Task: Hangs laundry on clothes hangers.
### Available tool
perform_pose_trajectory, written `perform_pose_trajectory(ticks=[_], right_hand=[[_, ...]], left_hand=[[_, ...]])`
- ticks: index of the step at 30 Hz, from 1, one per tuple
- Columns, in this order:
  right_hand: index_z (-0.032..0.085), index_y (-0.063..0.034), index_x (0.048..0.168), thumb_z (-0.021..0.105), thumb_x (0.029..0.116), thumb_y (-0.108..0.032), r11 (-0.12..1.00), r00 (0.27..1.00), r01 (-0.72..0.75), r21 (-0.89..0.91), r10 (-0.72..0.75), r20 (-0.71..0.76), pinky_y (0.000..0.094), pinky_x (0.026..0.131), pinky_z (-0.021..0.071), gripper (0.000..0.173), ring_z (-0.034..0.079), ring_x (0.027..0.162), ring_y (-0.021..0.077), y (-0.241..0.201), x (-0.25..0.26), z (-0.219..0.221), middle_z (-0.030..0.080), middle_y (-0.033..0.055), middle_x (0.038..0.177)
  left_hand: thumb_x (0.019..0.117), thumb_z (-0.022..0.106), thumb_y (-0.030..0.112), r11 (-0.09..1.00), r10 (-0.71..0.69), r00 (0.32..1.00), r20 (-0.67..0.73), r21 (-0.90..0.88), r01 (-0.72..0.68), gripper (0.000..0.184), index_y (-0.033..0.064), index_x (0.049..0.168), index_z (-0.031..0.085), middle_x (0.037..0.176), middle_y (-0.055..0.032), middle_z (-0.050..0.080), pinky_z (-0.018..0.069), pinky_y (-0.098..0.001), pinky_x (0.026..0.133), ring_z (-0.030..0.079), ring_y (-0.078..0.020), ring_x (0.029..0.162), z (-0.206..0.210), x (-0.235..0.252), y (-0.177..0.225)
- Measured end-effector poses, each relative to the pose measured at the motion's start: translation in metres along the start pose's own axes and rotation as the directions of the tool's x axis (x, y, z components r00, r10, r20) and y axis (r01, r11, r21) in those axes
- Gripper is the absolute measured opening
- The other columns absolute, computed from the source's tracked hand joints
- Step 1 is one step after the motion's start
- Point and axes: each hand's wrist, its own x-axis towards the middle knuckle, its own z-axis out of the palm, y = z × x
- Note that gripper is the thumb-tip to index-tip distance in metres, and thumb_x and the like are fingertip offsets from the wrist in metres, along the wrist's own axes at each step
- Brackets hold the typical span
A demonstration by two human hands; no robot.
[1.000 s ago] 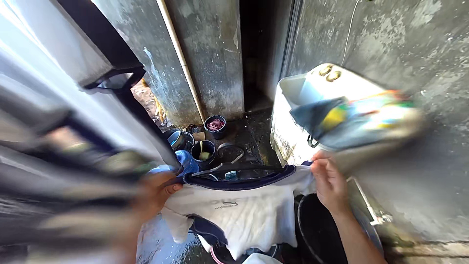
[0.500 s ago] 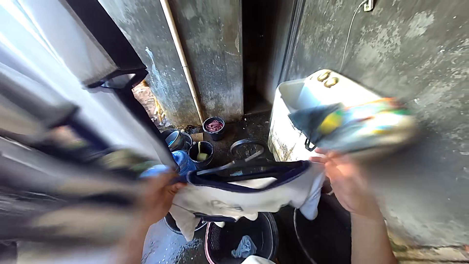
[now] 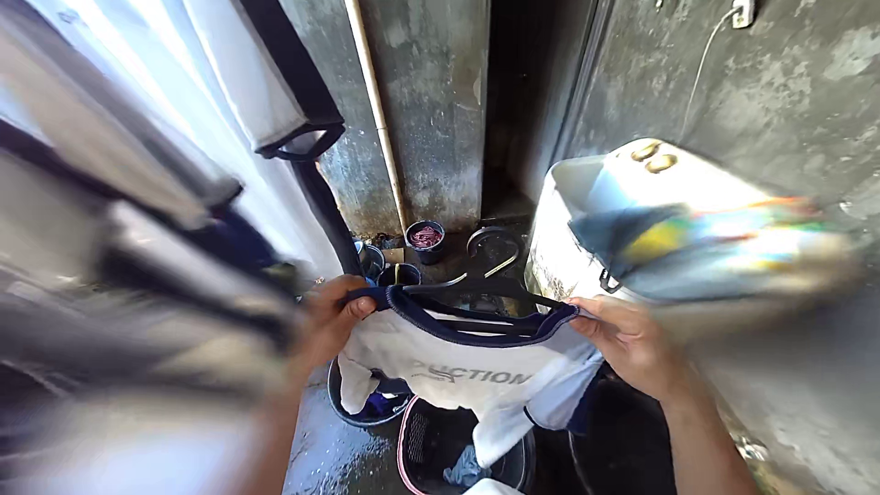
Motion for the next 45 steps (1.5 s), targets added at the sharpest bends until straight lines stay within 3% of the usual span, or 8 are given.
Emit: perform_pose_trajectory(ticks=[10, 14, 18, 26, 30, 35, 40, 45], right_hand=[[0.075, -0.0026, 0.105, 0.058, 0.1054, -0.036, 0.926, 0.955, 0.286, -0.247, -0.296, -0.002, 0.0269, 0.061, 0.0506, 0.037, 0.064, 0.066, 0.0164, 0.006, 0.009, -0.025, 0.067, 0.0131, 0.074], [0.074, -0.0007, 0.103, 0.06, 0.1049, -0.035, 0.896, 0.936, 0.28, -0.346, -0.334, -0.109, 0.0291, 0.063, 0.0518, 0.037, 0.066, 0.068, 0.0187, 0.0, 0.02, -0.027, 0.069, 0.0151, 0.076], [0.076, -0.004, 0.097, 0.061, 0.1033, -0.038, 0.903, 0.963, 0.204, -0.379, -0.254, -0.087, 0.0376, 0.058, 0.0526, 0.038, 0.067, 0.066, 0.0199, -0.003, 0.035, -0.032, 0.07, 0.0118, 0.077], [0.069, -0.0166, 0.12, 0.066, 0.0914, -0.058, 0.975, 0.869, -0.1, -0.199, 0.183, 0.46, 0.0321, 0.066, 0.0589, 0.051, 0.068, 0.077, 0.0077, -0.042, 0.09, -0.061, 0.071, -0.0036, 0.088], [0.073, -0.0108, 0.102, 0.054, 0.107, -0.026, 0.916, 0.83, -0.395, 0.071, 0.324, 0.453, 0.0234, 0.041, 0.0446, 0.025, 0.05, 0.046, 0.006, -0.052, 0.116, -0.056, 0.057, -0.0037, 0.063], [0.07, -0.0107, 0.113, 0.043, 0.1105, -0.022, 0.718, 0.761, -0.609, 0.338, 0.408, 0.504, 0.0177, 0.037, 0.0471, 0.029, 0.048, 0.045, 0.0006, -0.076, 0.141, -0.107, 0.054, -0.006, 0.07], [0.059, -0.0104, 0.119, 0.031, 0.1136, -0.021, 0.66, 0.702, -0.655, 0.367, 0.352, 0.619, 0.0165, 0.045, 0.0566, 0.03, 0.062, 0.056, -0.001, -0.108, 0.179, -0.142, 0.061, -0.0067, 0.082], [0.065, -0.0133, 0.117, 0.035, 0.1125, -0.031, 0.681, 0.772, -0.628, 0.375, 0.484, 0.412, 0.0157, 0.034, 0.0457, 0.036, 0.049, 0.046, -0.0023, -0.101, 0.174, -0.125, 0.056, -0.0061, 0.077]], left_hand=[[0.0949, 0.07, 0.048, 0.994, 0.084, 0.98, 0.179, 0.057, -0.095, 0.036, 0.015, 0.079, 0.07, 0.075, 0.0094, 0.065, 0.0519, -0.0166, 0.066, 0.061, 0.0024, 0.073, -0.033, 0.022, 0.017], [0.0919, 0.049, 0.077, 0.993, -0.111, 0.93, 0.351, 0.014, 0.113, 0.08, 0.0089, 0.129, 0.068, 0.118, 0.0019, 0.072, 0.0574, -0.0283, 0.092, 0.067, -0.0062, 0.108, -0.025, 0.032, 0.019], [0.1056, 0.051, 0.031, 0.987, -0.161, 0.909, 0.384, 0.06, 0.149, 0.031, 0.0127, 0.09, 0.072, 0.074, 0.0107, 0.063, 0.0466, -0.0147, 0.061, 0.055, 0.0053, 0.066, -0.002, 0.048, 0.017], [0.1064, 0.05, 0.023, 0.973, 0.139, 0.945, 0.297, 0.137, -0.186, 0.027, 0.0057, 0.103, 0.071, 0.085, 0.0054, 0.067, 0.0529, -0.0171, 0.073, 0.062, 0.0024, 0.078, 0.045, 0.087, 0.022], [0.1062, 0.054, 0.028, 0.832, 0.316, 0.949, 0.012, 0.477, -0.283, 0.031, 0.001, 0.117, 0.065, 0.118, -0.0194, 0.067, 0.0426, -0.0547, 0.106, 0.059, -0.0336, 0.122, 0.067, 0.093, 0.001], [0.1055, 0.054, 0.022, 0.946, -0.232, 0.723, -0.651, 0.023, 0.325, 0.028, -0.0034, 0.116, 0.059, 0.101, -0.0045, 0.065, 0.0547, -0.0319, 0.085, 0.064, -0.0081, 0.092, 0.119, -0.059, -0.064], [0.1047, 0.055, 0.046, -0.062, -0.992, 0.001, 0.128, -0.487, 0.871, 0.06, -0.0045, 0.137, 0.052, 0.124, -0.0267, 0.059, 0.0507, -0.0567, 0.09, 0.06, -0.0368, 0.109, 0.282, -0.18, -0.133], [0.1105, 0.043, 0.039, -0.205, -0.813, 0.162, 0.559, -0.535, 0.819, 0.046, -0.0012, 0.122, 0.063, 0.103, -0.0179, 0.072, 0.0586, -0.0491, 0.083, 0.071, -0.0281, 0.093, 0.371, -0.145, -0.137]])
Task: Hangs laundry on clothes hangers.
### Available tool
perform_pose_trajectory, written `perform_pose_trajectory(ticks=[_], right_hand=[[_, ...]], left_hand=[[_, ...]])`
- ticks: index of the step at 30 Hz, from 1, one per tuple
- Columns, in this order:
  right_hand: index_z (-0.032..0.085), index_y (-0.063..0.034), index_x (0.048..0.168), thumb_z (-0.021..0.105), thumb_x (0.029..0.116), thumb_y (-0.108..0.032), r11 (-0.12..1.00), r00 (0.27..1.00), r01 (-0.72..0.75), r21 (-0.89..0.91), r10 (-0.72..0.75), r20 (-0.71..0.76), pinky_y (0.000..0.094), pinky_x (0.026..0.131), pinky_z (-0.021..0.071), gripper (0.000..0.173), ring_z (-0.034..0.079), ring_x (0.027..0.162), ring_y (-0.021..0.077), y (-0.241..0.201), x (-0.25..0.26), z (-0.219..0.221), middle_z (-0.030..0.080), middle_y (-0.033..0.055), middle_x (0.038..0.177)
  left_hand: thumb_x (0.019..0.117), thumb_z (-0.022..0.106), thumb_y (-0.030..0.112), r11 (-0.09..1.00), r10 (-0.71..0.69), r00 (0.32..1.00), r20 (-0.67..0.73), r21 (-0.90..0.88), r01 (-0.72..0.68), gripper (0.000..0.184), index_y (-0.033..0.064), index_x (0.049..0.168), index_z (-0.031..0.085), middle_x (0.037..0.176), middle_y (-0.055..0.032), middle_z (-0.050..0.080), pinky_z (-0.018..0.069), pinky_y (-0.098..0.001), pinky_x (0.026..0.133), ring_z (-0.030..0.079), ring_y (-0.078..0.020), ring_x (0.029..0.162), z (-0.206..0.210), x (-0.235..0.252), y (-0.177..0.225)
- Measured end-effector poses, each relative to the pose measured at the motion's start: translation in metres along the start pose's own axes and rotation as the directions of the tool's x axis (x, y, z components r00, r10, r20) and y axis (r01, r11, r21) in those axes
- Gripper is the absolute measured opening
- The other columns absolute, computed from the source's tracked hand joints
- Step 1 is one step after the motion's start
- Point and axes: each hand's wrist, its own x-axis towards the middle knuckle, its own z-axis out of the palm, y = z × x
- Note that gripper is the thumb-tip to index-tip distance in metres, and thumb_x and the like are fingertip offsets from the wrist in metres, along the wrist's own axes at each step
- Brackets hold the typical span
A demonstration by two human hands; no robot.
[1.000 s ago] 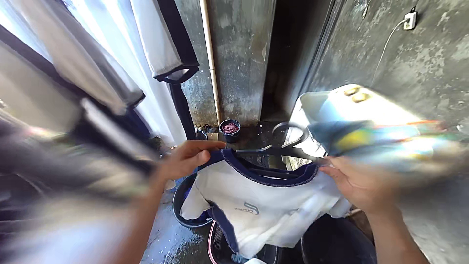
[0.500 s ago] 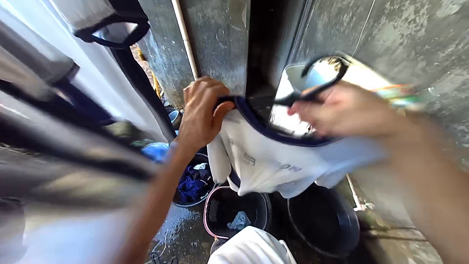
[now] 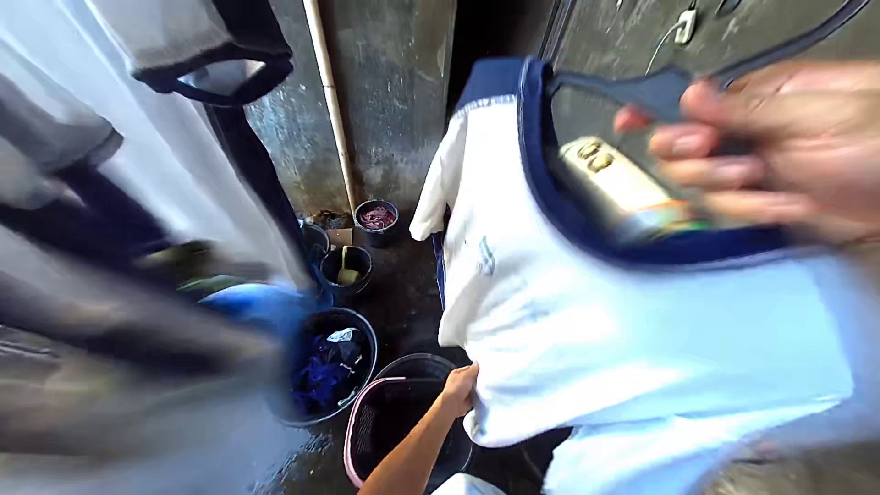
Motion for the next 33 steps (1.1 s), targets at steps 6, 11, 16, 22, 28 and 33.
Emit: perform_pose_trajectory(ticks=[6, 11, 16, 22, 28, 33], right_hand=[[0.067, -0.0129, 0.116, 0.036, 0.1121, -0.033, 0.978, 0.961, -0.203, -0.043, 0.191, -0.201, 0.0152, 0.035, 0.0366, 0.037, 0.04, 0.042, 0.0005, 0.014, -0.029, -0.016, 0.054, -0.0025, 0.073], [0.066, -0.0095, 0.116, 0.034, 0.1125, -0.032, 0.955, 0.9, -0.295, -0.017, 0.272, -0.34, 0.0169, 0.036, 0.0376, 0.038, 0.04, 0.042, 0.0024, 0.029, -0.055, -0.037, 0.05, -0.0022, 0.069], [0.066, -0.009, 0.122, 0.038, 0.1116, -0.032, 0.973, 0.915, -0.228, 0.028, 0.224, -0.335, 0.0156, 0.034, 0.0326, 0.037, 0.035, 0.041, 0.0013, 0.035, -0.046, -0.045, 0.05, -0.0026, 0.07], [0.066, -0.0083, 0.124, 0.038, 0.1115, -0.036, 0.965, 0.951, -0.251, 0.081, 0.261, -0.167, 0.015, 0.034, 0.0331, 0.041, 0.036, 0.04, 0.0001, 0.049, -0.028, -0.048, 0.053, -0.0025, 0.07], [0.065, -0.0099, 0.123, 0.036, 0.1124, -0.035, 0.937, 0.94, -0.327, 0.12, 0.335, -0.06, 0.0113, 0.034, 0.0308, 0.04, 0.033, 0.04, -0.003, 0.081, -0.023, -0.054, 0.048, -0.0043, 0.067], [0.064, -0.0088, 0.126, 0.033, 0.1127, -0.036, 0.957, 0.966, -0.172, 0.233, 0.211, -0.151, 0.0118, 0.034, 0.0321, 0.043, 0.034, 0.04, -0.0021, 0.089, -0.017, -0.051, 0.049, -0.0036, 0.068]], left_hand=[[0.1081, 0.04, 0.041, 0.436, 0.348, 0.928, -0.136, 0.9, -0.032, 0.051, 0.0048, 0.105, 0.075, 0.105, -0.0218, 0.073, 0.0525, -0.0649, 0.09, 0.069, -0.0397, 0.105, -0.038, -0.022, 0.058], [0.1099, 0.04, 0.042, 0.693, 0.458, 0.78, -0.427, 0.721, -0.012, 0.055, -0.0034, 0.111, 0.071, 0.109, -0.0298, 0.069, 0.0518, -0.0662, 0.091, 0.068, -0.045, 0.105, -0.118, -0.011, 0.076], [0.1088, 0.05, 0.028, 0.916, 0.377, 0.798, -0.47, 0.064, -0.395, 0.032, -0.0024, 0.111, 0.061, 0.088, -0.0126, 0.066, 0.0574, -0.0393, 0.067, 0.065, -0.0187, 0.074, -0.131, -0.012, 0.107], [0.1122, 0.033, 0.026, 0.641, 0.648, 0.706, -0.285, -0.296, -0.708, 0.023, 0.016, 0.119, 0.053, 0.095, 0.002, 0.072, 0.0639, -0.0358, 0.075, 0.073, -0.0112, 0.086, -0.126, -0.071, 0.145], [0.112, 0.031, 0.022, 0.36, 0.794, 0.472, -0.382, -0.331, -0.872, 0.023, 0.0178, 0.121, 0.052, 0.102, 0.006, 0.074, 0.0625, -0.0309, 0.085, 0.073, -0.007, 0.097, -0.165, -0.114, 0.162], [0.1076, 0.043, 0.013, 0.471, 0.686, 0.421, -0.593, -0.079, -0.879, 0.017, 0.0049, 0.122, 0.049, 0.1, -0.0012, 0.066, 0.0606, -0.0366, 0.085, 0.069, -0.0107, 0.092, -0.236, -0.082, 0.132]])
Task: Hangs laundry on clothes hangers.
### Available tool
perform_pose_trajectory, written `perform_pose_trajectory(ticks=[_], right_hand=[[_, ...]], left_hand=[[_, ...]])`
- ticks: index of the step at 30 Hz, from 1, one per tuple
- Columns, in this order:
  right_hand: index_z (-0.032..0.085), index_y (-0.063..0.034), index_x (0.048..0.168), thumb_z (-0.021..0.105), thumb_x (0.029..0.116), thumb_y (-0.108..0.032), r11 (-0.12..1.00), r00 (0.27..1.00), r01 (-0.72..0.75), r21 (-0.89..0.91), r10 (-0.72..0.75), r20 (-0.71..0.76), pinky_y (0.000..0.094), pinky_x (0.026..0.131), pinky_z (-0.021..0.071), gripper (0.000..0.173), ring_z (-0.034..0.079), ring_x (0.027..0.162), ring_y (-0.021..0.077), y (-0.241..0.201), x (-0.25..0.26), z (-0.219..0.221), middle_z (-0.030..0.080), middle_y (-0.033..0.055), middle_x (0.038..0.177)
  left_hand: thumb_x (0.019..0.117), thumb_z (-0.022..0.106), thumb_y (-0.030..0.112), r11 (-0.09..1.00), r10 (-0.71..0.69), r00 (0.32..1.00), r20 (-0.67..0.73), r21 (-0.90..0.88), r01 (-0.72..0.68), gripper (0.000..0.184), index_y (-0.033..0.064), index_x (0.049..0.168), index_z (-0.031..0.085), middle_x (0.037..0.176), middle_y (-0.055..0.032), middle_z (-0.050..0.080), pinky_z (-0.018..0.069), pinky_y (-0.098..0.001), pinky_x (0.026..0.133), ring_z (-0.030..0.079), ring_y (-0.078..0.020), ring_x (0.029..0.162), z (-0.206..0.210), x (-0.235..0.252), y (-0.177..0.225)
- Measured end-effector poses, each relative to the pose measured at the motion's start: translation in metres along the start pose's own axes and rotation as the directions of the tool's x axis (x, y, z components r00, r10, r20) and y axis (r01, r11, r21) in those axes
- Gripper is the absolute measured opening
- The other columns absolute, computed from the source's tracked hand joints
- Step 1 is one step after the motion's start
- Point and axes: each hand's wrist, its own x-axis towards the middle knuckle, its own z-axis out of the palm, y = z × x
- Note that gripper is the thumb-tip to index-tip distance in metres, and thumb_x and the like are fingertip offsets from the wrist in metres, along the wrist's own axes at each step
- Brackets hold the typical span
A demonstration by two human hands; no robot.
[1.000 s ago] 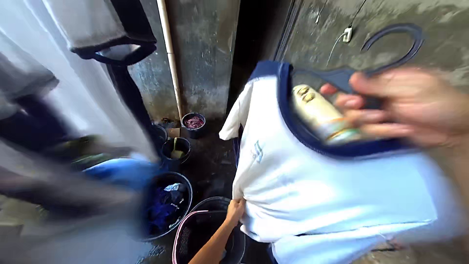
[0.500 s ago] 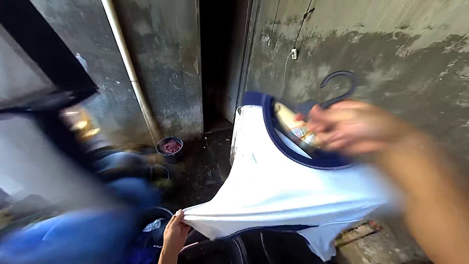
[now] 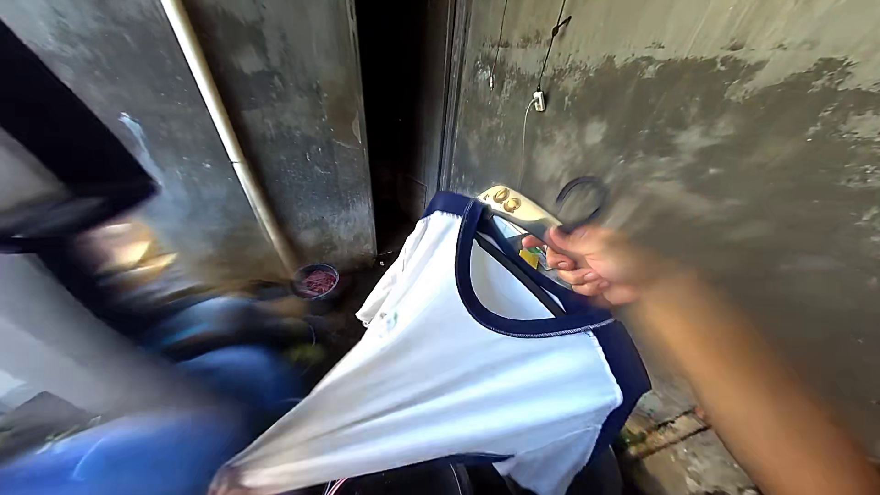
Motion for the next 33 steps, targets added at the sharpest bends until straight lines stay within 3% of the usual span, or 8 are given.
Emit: perform_pose_trajectory(ticks=[6, 12, 16, 19, 23, 26, 29, 33], right_hand=[[0.063, -0.0079, 0.129, 0.033, 0.1125, -0.037, 0.997, 0.99, 0.073, -0.015, -0.07, 0.12, 0.0141, 0.033, 0.0305, 0.044, 0.034, 0.04, -0.0002, -0.028, 0.019, 0.017, 0.049, -0.0031, 0.069], [0.069, -0.01, 0.121, 0.041, 0.1112, -0.035, 0.964, 0.984, 0.079, -0.255, -0.033, 0.177, 0.0158, 0.033, 0.0287, 0.039, 0.031, 0.039, 0.0009, -0.037, 0.035, 0.046, 0.051, -0.0018, 0.067], [0.072, -0.0088, 0.116, 0.044, 0.1109, -0.028, 0.899, 0.967, 0.143, -0.415, -0.037, 0.253, 0.0153, 0.033, 0.0275, 0.035, 0.031, 0.038, 0.0005, -0.041, 0.044, 0.055, 0.051, -0.0019, 0.061], [0.074, -0.0082, 0.112, 0.048, 0.1092, -0.024, 0.853, 0.936, 0.226, -0.47, -0.057, 0.347, 0.0163, 0.036, 0.0281, 0.03, 0.034, 0.04, 0.0017, -0.042, 0.05, 0.054, 0.056, -0.0006, 0.063], [0.07, -0.0051, 0.089, 0.051, 0.1079, -0.018, 0.8, 0.878, 0.401, -0.446, -0.197, 0.437, 0.0167, 0.038, 0.0299, 0.03, 0.037, 0.042, 0.0017, -0.041, 0.049, 0.038, 0.06, 0.0, 0.063], [0.072, -0.0077, 0.11, 0.071, 0.0955, -0.02, 0.61, 0.855, 0.518, -0.6, -0.386, 0.346, 0.0235, 0.056, 0.0531, 0.019, 0.061, 0.064, 0.0067, -0.04, 0.032, 0.016, 0.071, 0.0013, 0.083], [0.061, -0.0161, 0.139, 0.088, 0.0783, -0.026, 0.517, 0.909, 0.376, -0.769, -0.369, 0.197, 0.038, 0.089, 0.0593, 0.067, 0.068, 0.103, 0.0133, -0.011, 0.013, -0.02, 0.07, 0.0025, 0.117], [0.073, -0.0113, 0.103, 0.073, 0.0938, -0.028, 0.622, 0.804, 0.523, -0.583, -0.587, 0.095, 0.0251, 0.08, 0.0594, 0.019, 0.069, 0.085, 0.0013, 0.053, 0.027, -0.041, 0.074, -0.0057, 0.092]], left_hand=[[0.1047, 0.056, 0.026, 0.754, -0.472, 0.881, 0.038, 0.536, 0.38, 0.031, -0.0003, 0.121, 0.058, 0.087, -0.0083, 0.067, 0.0581, -0.0382, 0.067, 0.065, -0.0145, 0.073, 0.02, -0.009, -0.02], [0.1041, 0.055, 0.031, 0.682, -0.028, 0.908, 0.417, 0.672, -0.288, 0.046, -0.0059, 0.131, 0.059, 0.114, -0.0234, 0.068, 0.0565, -0.0492, 0.087, 0.068, -0.0281, 0.096, 0.119, -0.006, 0.034], [0.107, 0.041, 0.039, 0.612, 0.387, 0.641, 0.663, 0.335, -0.716, 0.055, -0.0036, 0.136, 0.06, 0.138, -0.0211, 0.06, 0.0465, -0.0454, 0.109, 0.057, -0.0254, 0.13, 0.236, -0.013, 0.12], [0.1059, 0.033, 0.041, 0.587, 0.211, 0.37, 0.905, 0.185, -0.788, 0.058, 0.0057, 0.15, 0.048, 0.152, -0.0108, 0.051, 0.0428, -0.0451, 0.114, 0.049, -0.0202, 0.139, 0.3, -0.021, 0.162], [0.1037, 0.052, 0.036, 0.623, 0.116, 0.124, 0.985, 0.026, -0.782, 0.032, 0.0144, 0.089, 0.071, 0.072, 0.0083, 0.065, 0.0508, -0.0222, 0.058, 0.059, 0.0004, 0.064, 0.345, -0.045, 0.179], [0.103, 0.054, 0.033, 0.65, 0.255, 0.178, 0.95, -0.032, -0.759, 0.032, 0.0158, 0.079, 0.067, 0.063, 0.0106, 0.057, 0.0456, -0.018, 0.05, 0.052, 0.0025, 0.054, 0.349, -0.046, 0.183], [0.1025, 0.057, 0.042, 0.678, 0.344, 0.267, 0.9, -0.042, -0.734, 0.034, 0.0175, 0.082, 0.067, 0.066, 0.0129, 0.059, 0.0482, -0.0168, 0.052, 0.054, 0.0044, 0.056, 0.345, -0.034, 0.189], [0.0996, 0.064, 0.041, 0.663, 0.358, 0.241, 0.902, -0.064, -0.745, 0.027, 0.0195, 0.085, 0.07, 0.07, 0.0151, 0.064, 0.0511, -0.0144, 0.056, 0.058, 0.0059, 0.061, 0.34, -0.018, 0.206]])
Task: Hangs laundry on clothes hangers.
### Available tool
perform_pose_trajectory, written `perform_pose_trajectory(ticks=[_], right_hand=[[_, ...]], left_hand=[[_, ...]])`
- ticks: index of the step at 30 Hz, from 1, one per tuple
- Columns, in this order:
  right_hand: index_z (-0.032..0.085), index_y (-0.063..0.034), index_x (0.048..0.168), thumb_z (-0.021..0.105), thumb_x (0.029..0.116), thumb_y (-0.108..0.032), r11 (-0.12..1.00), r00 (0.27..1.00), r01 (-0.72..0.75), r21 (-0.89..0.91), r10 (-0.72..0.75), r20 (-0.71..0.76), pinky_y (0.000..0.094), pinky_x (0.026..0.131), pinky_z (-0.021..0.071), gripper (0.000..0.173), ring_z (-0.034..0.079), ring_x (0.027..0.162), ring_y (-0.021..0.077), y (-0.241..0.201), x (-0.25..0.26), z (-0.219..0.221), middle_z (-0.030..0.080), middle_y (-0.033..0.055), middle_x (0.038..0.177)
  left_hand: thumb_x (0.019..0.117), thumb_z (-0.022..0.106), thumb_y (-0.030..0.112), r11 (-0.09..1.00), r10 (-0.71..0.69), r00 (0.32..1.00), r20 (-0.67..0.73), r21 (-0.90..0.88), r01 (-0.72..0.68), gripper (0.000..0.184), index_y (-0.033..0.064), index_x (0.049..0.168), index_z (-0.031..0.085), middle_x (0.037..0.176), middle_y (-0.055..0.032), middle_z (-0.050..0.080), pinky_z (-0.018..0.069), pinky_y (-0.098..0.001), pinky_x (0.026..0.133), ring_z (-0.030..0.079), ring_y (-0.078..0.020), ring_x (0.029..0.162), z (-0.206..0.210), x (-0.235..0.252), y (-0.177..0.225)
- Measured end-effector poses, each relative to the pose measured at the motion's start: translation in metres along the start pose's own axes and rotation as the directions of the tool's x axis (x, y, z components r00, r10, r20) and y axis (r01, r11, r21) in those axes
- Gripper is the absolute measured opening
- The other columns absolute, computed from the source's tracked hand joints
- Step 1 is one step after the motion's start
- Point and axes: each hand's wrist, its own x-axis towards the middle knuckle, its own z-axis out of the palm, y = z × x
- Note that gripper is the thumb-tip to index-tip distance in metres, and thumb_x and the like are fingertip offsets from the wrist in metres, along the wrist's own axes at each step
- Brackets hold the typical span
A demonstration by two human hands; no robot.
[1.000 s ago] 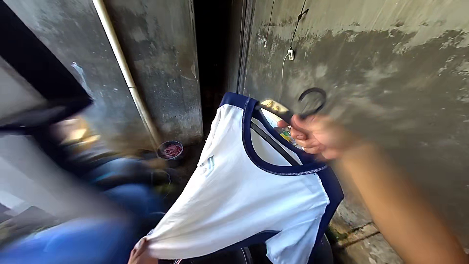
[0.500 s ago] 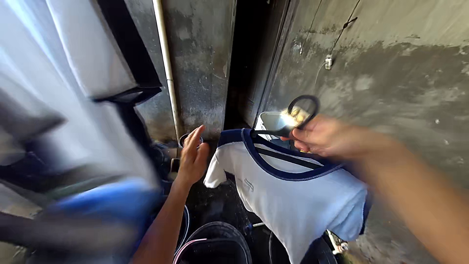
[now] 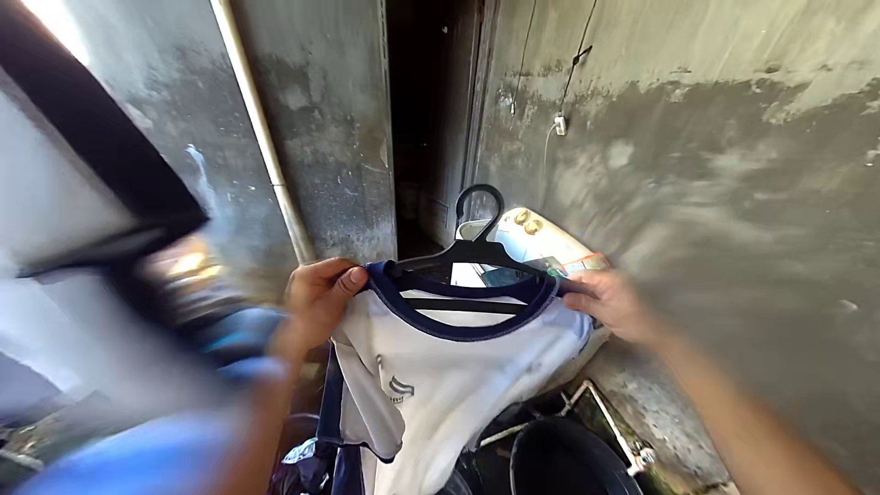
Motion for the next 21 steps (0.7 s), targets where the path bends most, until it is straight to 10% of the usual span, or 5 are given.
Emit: perform_pose_trajectory(ticks=[7, 12, 16, 21], right_hand=[[0.073, -0.0119, 0.107, 0.064, 0.1004, -0.026, 0.952, 0.92, 0.301, 0.059, -0.273, -0.281, 0.0213, 0.082, 0.06, 0.017, 0.07, 0.087, 0.0007, -0.074, 0.057, 0.03, 0.075, -0.0086, 0.096], [0.074, -0.0168, 0.104, 0.065, 0.0969, -0.034, 0.917, 0.869, 0.306, -0.257, -0.379, -0.317, 0.0251, 0.064, 0.0572, 0.021, 0.065, 0.071, -0.001, -0.15, 0.123, 0.028, 0.071, -0.008, 0.082], [0.075, -0.0111, 0.107, 0.066, 0.1006, -0.027, 0.842, 0.883, 0.257, -0.475, -0.404, -0.239, 0.0466, 0.06, 0.0542, 0.019, 0.065, 0.066, 0.0178, -0.202, 0.167, 0.026, 0.07, 0.0057, 0.08], [0.074, -0.007, 0.103, 0.064, 0.1027, -0.026, 0.823, 0.911, 0.184, -0.538, -0.347, -0.22, 0.0573, 0.063, 0.0513, 0.021, 0.066, 0.07, 0.0293, -0.217, 0.21, 0.03, 0.069, 0.0133, 0.079]], left_hand=[[0.1067, 0.051, 0.029, 0.971, 0.08, 0.962, -0.26, 0.238, -0.017, 0.032, 0.0034, 0.108, 0.071, 0.087, 0.0024, 0.071, 0.0583, -0.0229, 0.072, 0.066, 0.0001, 0.077, -0.039, 0.01, -0.022], [0.108, 0.045, 0.02, 0.773, -0.297, 0.802, -0.519, 0.362, 0.521, 0.038, -0.0064, 0.129, 0.062, 0.117, -0.0234, 0.068, 0.0533, -0.0497, 0.099, 0.067, -0.0307, 0.109, -0.058, -0.067, -0.05], [0.1035, 0.057, 0.019, 0.686, -0.568, 0.735, -0.372, 0.281, 0.672, 0.03, -0.002, 0.123, 0.068, 0.115, -0.0191, 0.071, 0.0536, -0.0515, 0.1, 0.069, -0.0295, 0.109, -0.058, -0.143, -0.046], [0.1029, 0.054, 0.023, 0.843, 0.04, 0.957, -0.286, 0.525, 0.122, 0.026, 0.0041, 0.104, 0.072, 0.084, -0.0014, 0.071, 0.059, -0.028, 0.064, 0.067, -0.0066, 0.071, -0.07, -0.046, 0.078]])
